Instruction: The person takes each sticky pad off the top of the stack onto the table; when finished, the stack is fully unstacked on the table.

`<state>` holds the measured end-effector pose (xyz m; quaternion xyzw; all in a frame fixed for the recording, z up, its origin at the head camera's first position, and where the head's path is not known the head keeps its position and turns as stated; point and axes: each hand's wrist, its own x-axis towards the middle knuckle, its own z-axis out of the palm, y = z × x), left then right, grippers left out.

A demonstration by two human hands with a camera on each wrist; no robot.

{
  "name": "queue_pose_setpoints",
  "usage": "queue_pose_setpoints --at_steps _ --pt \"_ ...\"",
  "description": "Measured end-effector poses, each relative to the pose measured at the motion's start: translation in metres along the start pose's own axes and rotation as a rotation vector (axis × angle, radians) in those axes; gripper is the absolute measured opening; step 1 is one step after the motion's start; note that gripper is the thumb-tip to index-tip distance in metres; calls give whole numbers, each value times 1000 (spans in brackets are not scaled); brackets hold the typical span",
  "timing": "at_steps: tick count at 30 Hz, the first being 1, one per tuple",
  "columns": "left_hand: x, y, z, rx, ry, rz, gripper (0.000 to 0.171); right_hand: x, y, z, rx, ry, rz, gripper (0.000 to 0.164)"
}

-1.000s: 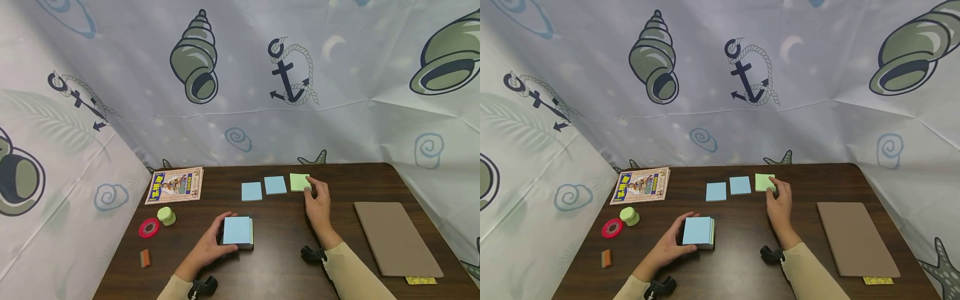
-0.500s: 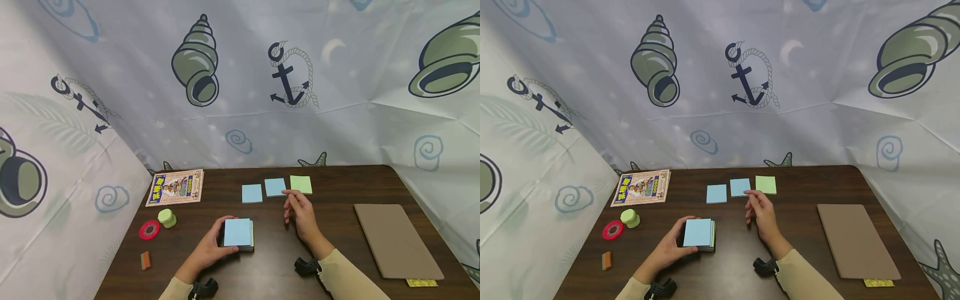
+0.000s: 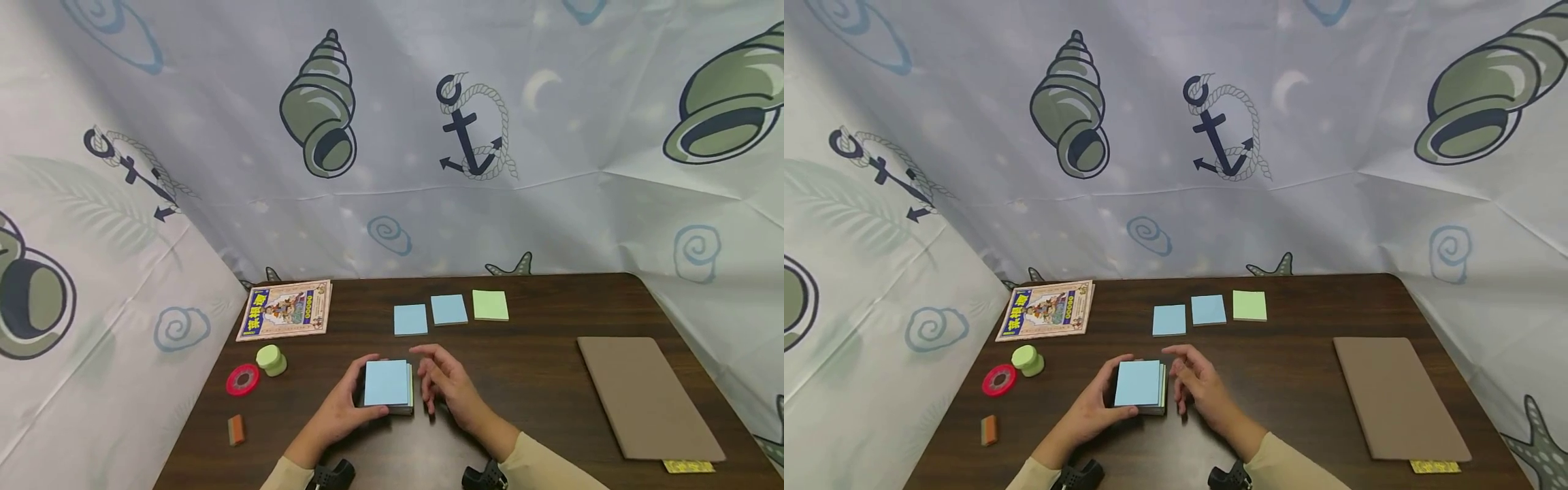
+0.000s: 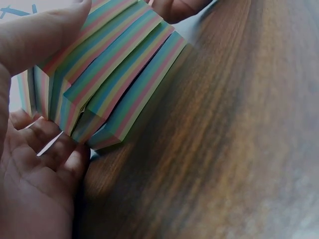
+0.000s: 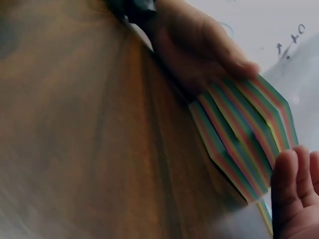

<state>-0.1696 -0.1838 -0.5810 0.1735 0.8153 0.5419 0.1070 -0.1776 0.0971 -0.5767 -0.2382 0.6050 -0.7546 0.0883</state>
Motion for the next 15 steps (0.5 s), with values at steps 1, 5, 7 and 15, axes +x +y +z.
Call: queue_pose_setpoints --at_steps 1,5,7,15 --pt "-1 0 0 0 2 -4 103 -1 0 3 -6 -21 15 41" --pt "-1 2 0 -3 0 -13 103 -2 0 9 -40 -92 42 49" --pt "-1 1 0 -3 -4 -16 102 -3 2 10 -59 -117 48 56" --pt "-2 0 -1 9 -15 5 96 1 7 10 -342 -142 23 73"
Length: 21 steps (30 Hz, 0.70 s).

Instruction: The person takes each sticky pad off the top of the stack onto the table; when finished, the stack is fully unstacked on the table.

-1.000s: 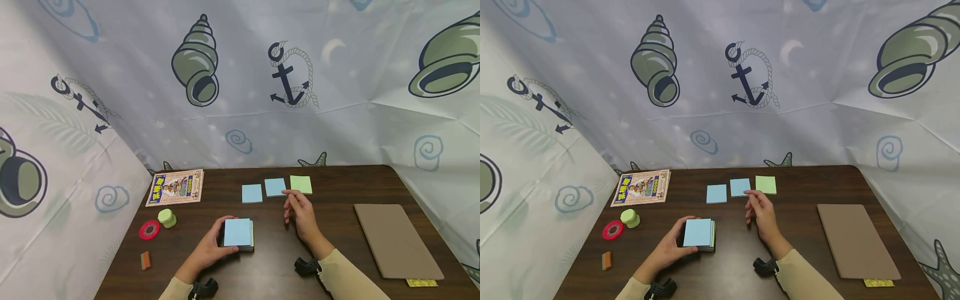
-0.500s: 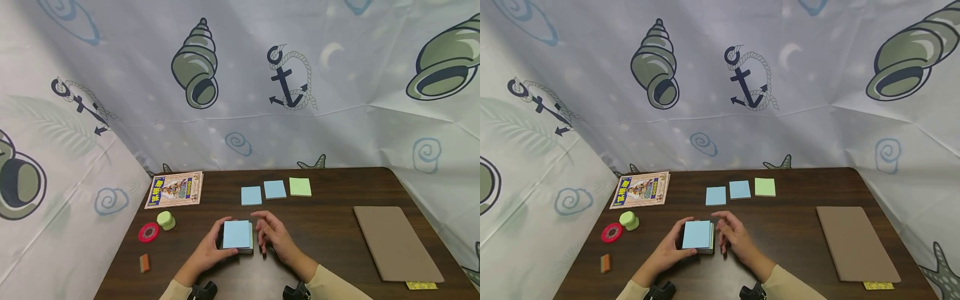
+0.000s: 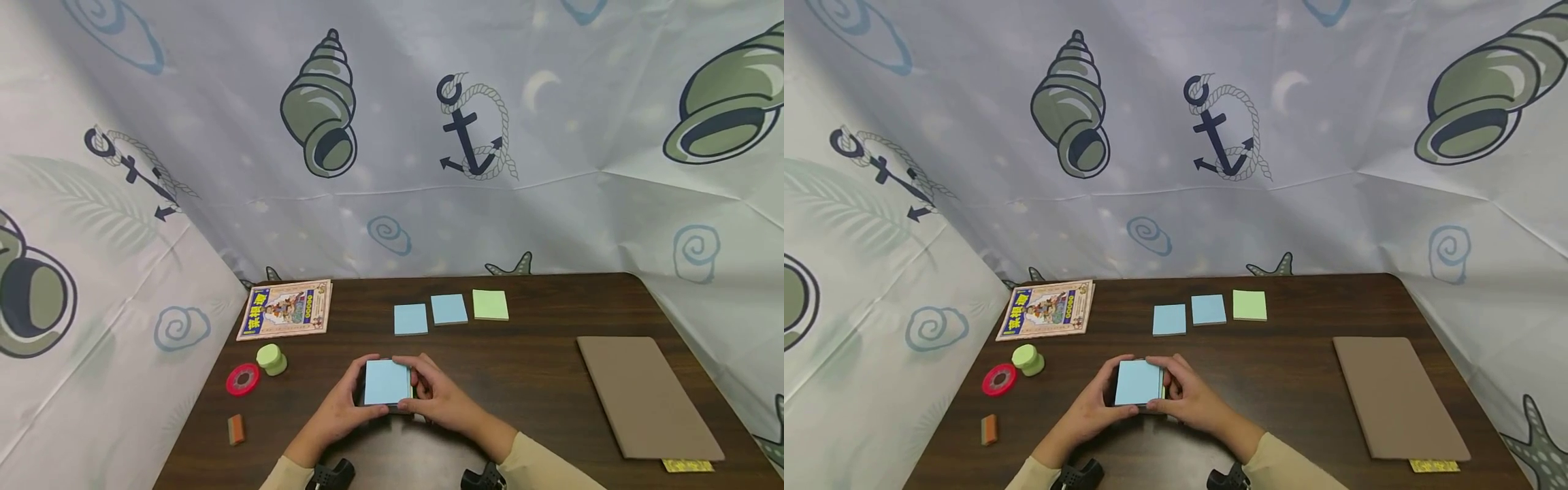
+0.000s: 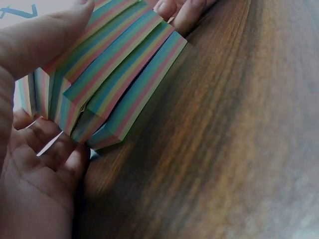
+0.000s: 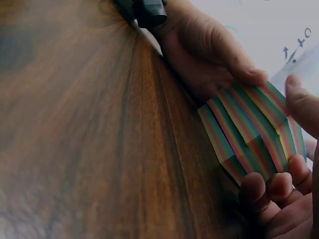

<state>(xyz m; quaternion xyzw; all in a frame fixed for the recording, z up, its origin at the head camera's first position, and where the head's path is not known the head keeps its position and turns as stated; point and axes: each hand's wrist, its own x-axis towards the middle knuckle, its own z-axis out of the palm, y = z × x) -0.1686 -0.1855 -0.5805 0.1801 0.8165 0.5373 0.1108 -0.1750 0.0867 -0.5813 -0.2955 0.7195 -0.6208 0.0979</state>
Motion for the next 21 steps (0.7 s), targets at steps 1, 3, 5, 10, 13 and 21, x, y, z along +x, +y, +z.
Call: queue_pose_setpoints --at_steps 1,3,5,10,13,21 --pt "0 0 0 -2 -2 3 96 1 0 0 -24 5 1 73" --pt "0 0 0 -9 -6 10 96 1 1 1 -45 10 9 75" --pt "0 0 0 -15 -10 12 96 2 2 1 -50 16 16 78" --pt "0 0 1 -17 -11 1 97 1 4 0 -53 18 46 81" --pt "1 -1 1 -1 -8 -7 98 1 2 -1 -30 9 65 80" --pt "0 0 1 16 7 -16 101 1 0 -2 111 -12 54 78"
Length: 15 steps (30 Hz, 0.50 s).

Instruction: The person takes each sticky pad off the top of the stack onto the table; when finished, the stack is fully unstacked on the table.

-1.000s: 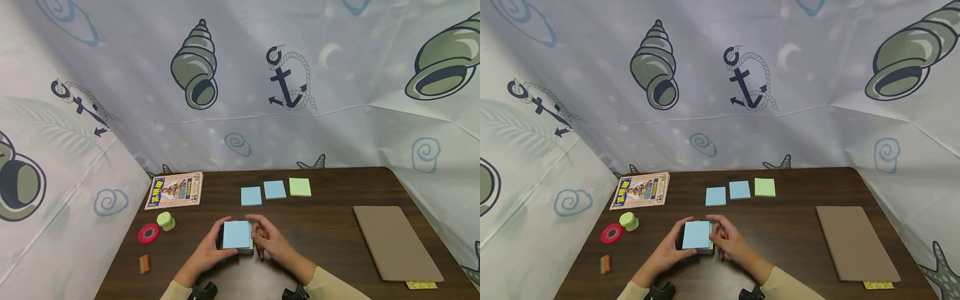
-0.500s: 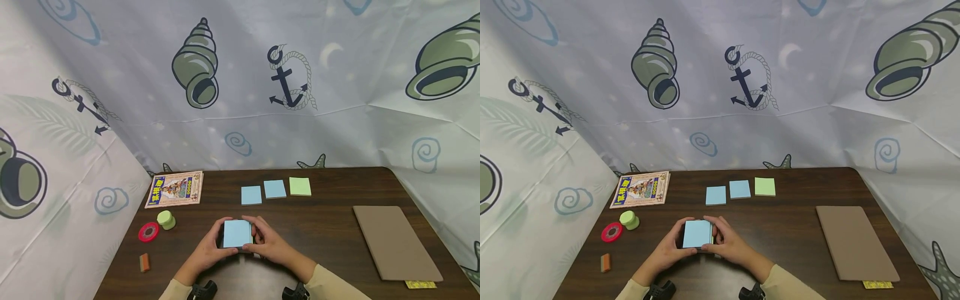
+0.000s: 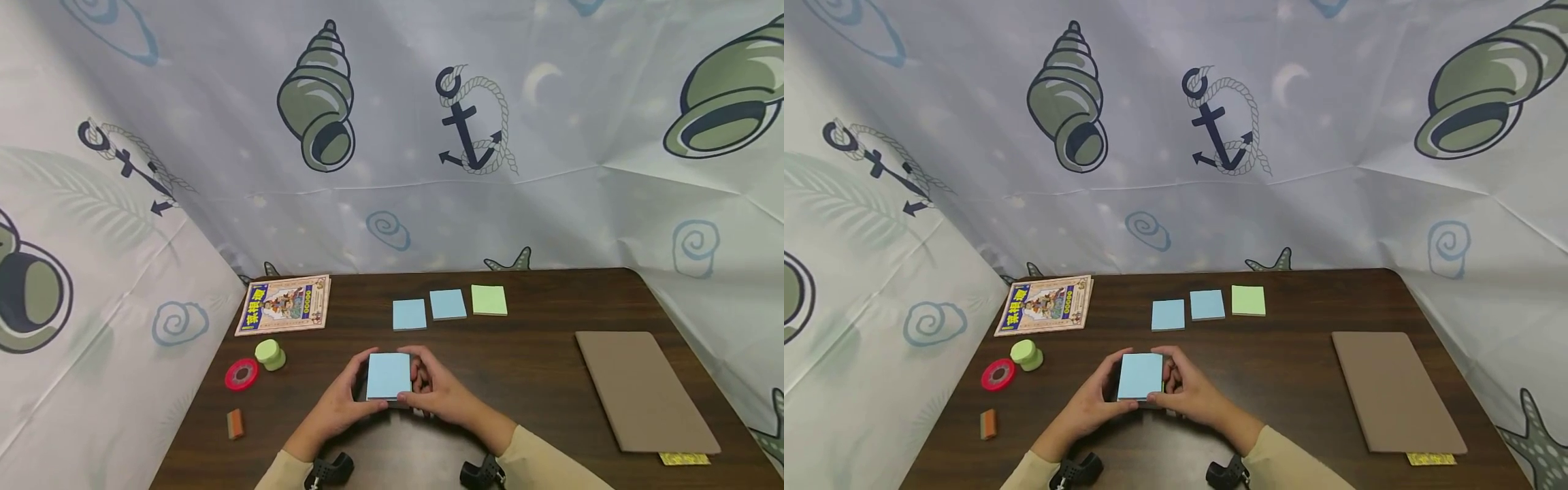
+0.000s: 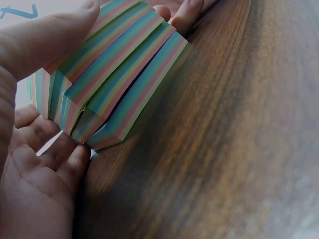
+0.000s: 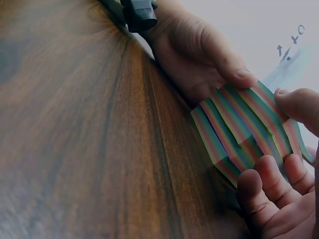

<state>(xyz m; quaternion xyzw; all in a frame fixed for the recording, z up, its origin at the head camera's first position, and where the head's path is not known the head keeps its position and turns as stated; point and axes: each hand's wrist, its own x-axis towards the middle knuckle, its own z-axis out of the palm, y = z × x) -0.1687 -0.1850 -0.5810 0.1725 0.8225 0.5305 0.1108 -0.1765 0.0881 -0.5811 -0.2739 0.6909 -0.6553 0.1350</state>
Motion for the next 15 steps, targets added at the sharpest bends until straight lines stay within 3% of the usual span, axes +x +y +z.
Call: queue_pose_setpoints --at_steps 10,15 --pt "0 0 1 -4 7 -15 100 -4 -1 -2 32 -2 5 81" --pt "1 2 1 -12 9 -1 99 -3 -4 -6 12 80 -28 76"
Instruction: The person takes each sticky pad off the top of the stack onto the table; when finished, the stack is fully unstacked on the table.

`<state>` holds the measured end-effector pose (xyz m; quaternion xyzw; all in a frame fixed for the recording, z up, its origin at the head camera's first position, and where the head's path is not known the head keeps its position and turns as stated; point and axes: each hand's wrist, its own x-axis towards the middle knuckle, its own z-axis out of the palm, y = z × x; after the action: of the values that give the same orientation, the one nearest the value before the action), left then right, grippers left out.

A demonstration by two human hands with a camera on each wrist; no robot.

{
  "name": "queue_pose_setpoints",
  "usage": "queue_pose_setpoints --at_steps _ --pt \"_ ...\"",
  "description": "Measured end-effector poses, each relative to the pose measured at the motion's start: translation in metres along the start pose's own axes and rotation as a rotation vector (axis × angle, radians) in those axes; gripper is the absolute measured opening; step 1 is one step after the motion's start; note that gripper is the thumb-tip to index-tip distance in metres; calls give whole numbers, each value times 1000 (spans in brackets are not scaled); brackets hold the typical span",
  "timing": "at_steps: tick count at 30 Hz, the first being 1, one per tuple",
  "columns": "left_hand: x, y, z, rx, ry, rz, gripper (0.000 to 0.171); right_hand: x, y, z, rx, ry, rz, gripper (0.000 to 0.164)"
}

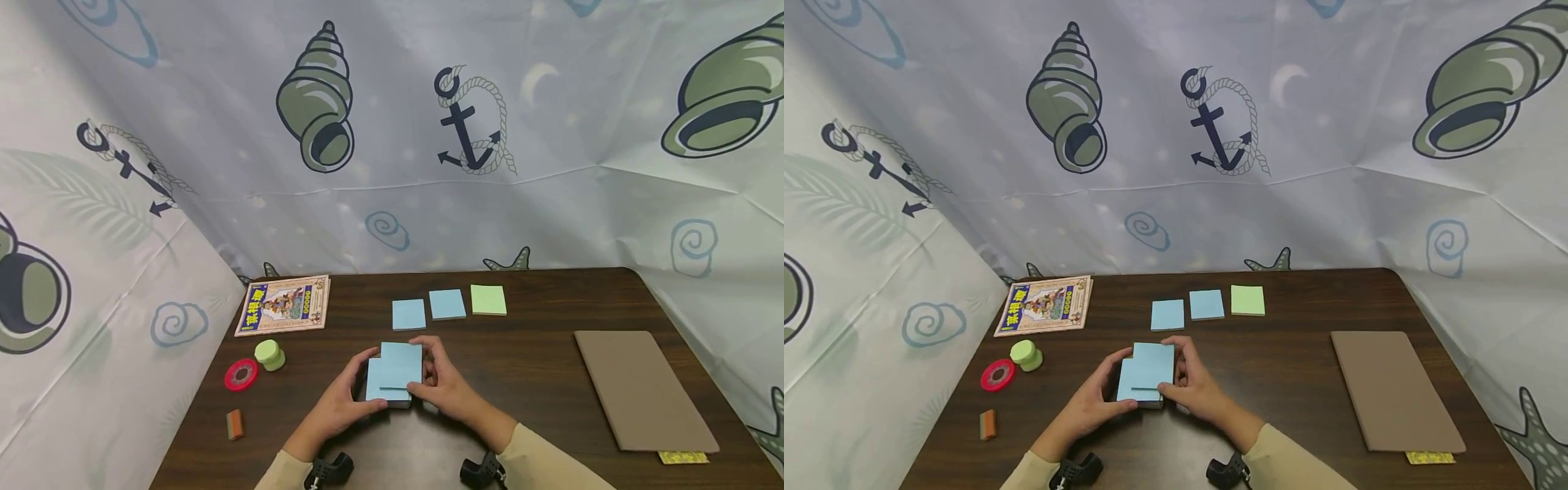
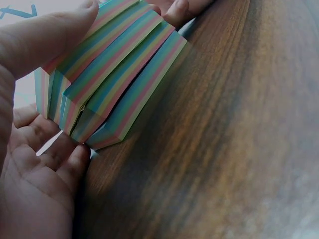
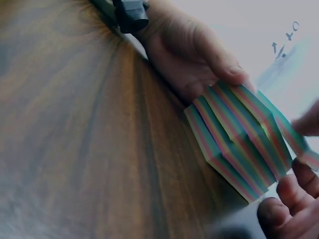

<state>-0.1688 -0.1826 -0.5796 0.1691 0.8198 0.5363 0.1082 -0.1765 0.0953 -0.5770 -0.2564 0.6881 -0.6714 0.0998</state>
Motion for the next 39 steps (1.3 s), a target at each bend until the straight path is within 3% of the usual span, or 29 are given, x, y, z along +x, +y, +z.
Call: queue_pose_setpoints --at_steps 9,22,30,39 --pt "2 -1 0 -39 -30 36 102 5 9 -18 20 251 -171 60" --pt "1 -1 -2 -27 -33 48 102 11 13 -63 -84 681 -267 22" --pt "2 -3 -1 -19 -29 57 102 11 9 -93 -231 925 -313 30" --pt "0 -3 -2 -3 -31 63 102 3 -11 -106 -300 1154 -331 33"
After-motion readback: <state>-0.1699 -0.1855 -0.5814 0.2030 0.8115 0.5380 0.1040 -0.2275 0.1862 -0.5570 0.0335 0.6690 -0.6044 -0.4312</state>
